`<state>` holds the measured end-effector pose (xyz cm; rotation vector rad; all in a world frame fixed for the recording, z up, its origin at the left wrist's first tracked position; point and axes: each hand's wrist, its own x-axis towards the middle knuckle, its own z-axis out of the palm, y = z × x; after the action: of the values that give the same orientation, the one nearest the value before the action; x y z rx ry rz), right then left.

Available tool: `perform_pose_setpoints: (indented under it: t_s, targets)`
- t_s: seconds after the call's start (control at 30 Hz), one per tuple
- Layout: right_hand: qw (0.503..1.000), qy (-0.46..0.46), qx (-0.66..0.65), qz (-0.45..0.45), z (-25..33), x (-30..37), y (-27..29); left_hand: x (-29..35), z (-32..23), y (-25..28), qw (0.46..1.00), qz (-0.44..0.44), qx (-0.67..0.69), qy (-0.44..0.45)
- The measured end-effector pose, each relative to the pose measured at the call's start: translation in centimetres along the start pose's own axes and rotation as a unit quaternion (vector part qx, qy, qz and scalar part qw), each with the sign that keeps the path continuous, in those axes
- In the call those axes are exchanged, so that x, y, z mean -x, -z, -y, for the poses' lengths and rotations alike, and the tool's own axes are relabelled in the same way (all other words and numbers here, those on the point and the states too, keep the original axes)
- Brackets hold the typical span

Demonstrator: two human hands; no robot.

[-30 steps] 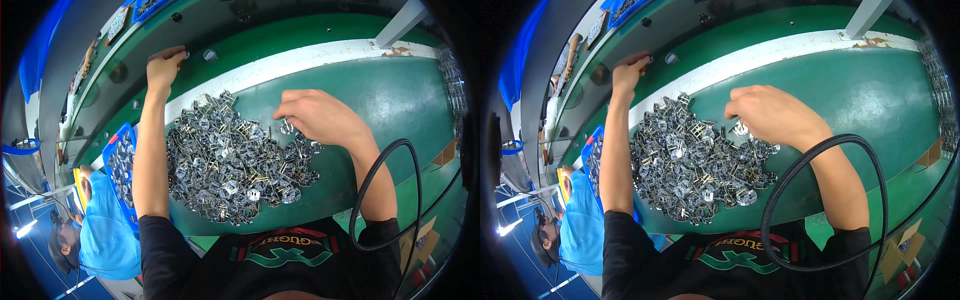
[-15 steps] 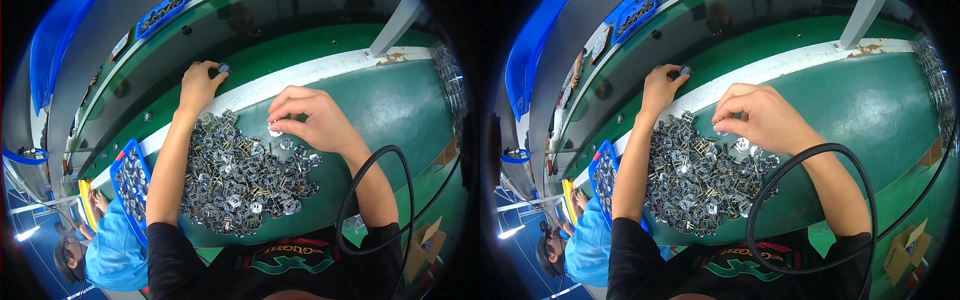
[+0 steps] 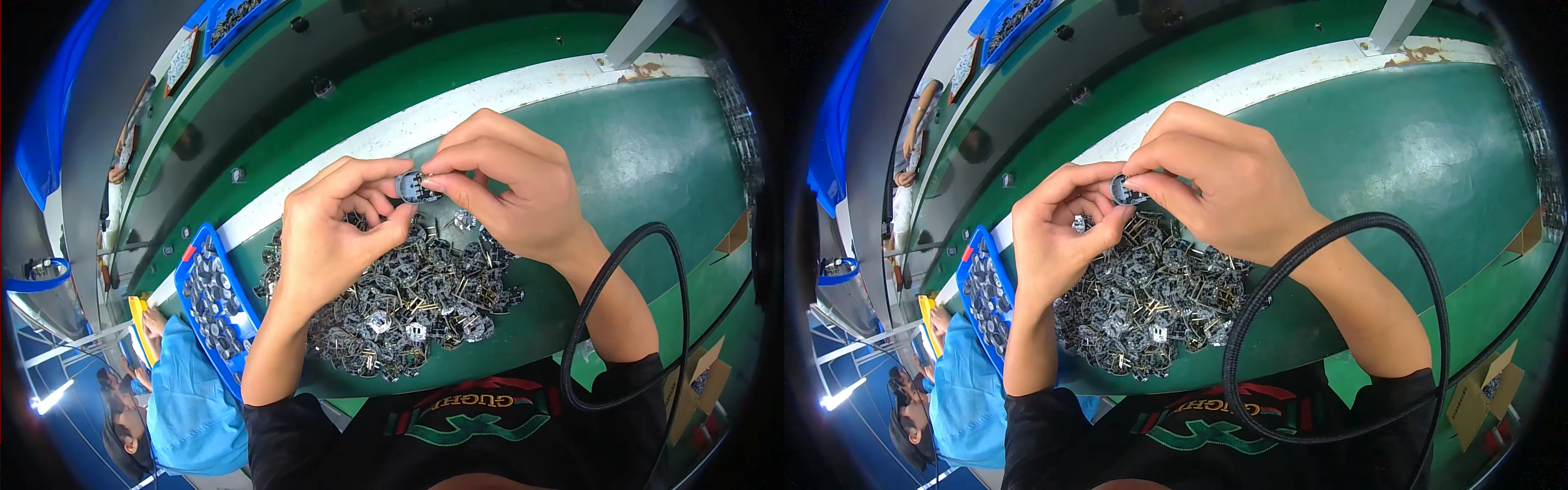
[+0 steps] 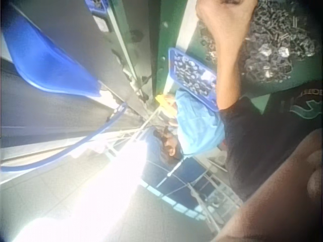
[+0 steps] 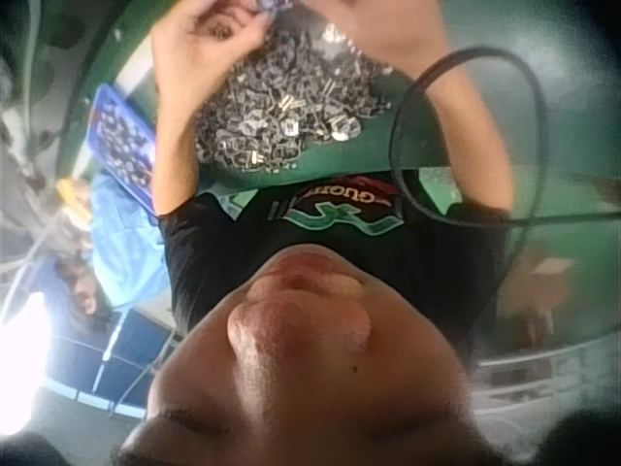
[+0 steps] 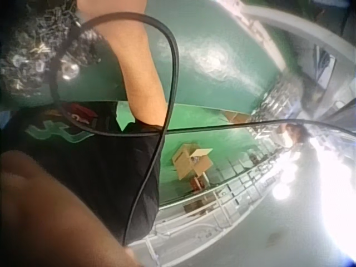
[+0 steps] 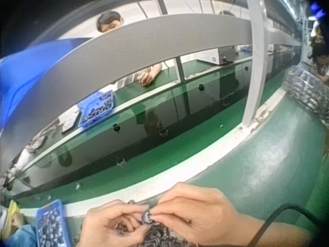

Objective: The person inserts small metal pins into plastic housings by hand, taking the pins from a plastic tray and pressing them into the housings.

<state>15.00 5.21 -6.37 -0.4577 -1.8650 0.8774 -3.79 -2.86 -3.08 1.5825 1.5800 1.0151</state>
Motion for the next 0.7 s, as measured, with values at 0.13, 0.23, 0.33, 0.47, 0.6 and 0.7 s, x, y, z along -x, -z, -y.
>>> perform_pose_setpoints:
  t_s: [0.13,0.23,0.33,0.47,0.6,0.7]
  targets:
    - [1.0,-0.01,0.012,0.0,0.5,0.3,-0.4,0.3,-0.2,-0.5,0.999,0.005,0.036,0.001]
    - [1.0,-0.012,0.014,-0.005,0.4,0.5,-0.6,0.4,-0.2,-0.6,0.998,0.013,0.061,0.008]
    - [0.999,0.008,0.04,0.003,-0.1,0.9,-0.9,0.4,0.2,-0.9,0.998,0.008,0.067,0.008]
    - [0.995,0.038,0.09,-0.011,-0.7,1.1,-1.4,0.5,0.6,-1.0,0.997,-0.032,0.064,-0.01]
    - [0.992,0.061,0.106,-0.033,-0.8,1.3,-1.6,0.2,0.0,-0.9,0.994,-0.01,0.103,0.015]
    - [0.99,0.077,0.109,-0.037,-0.5,1.3,-1.6,-0.6,0.0,-1.2,0.972,-0.006,0.218,0.093]
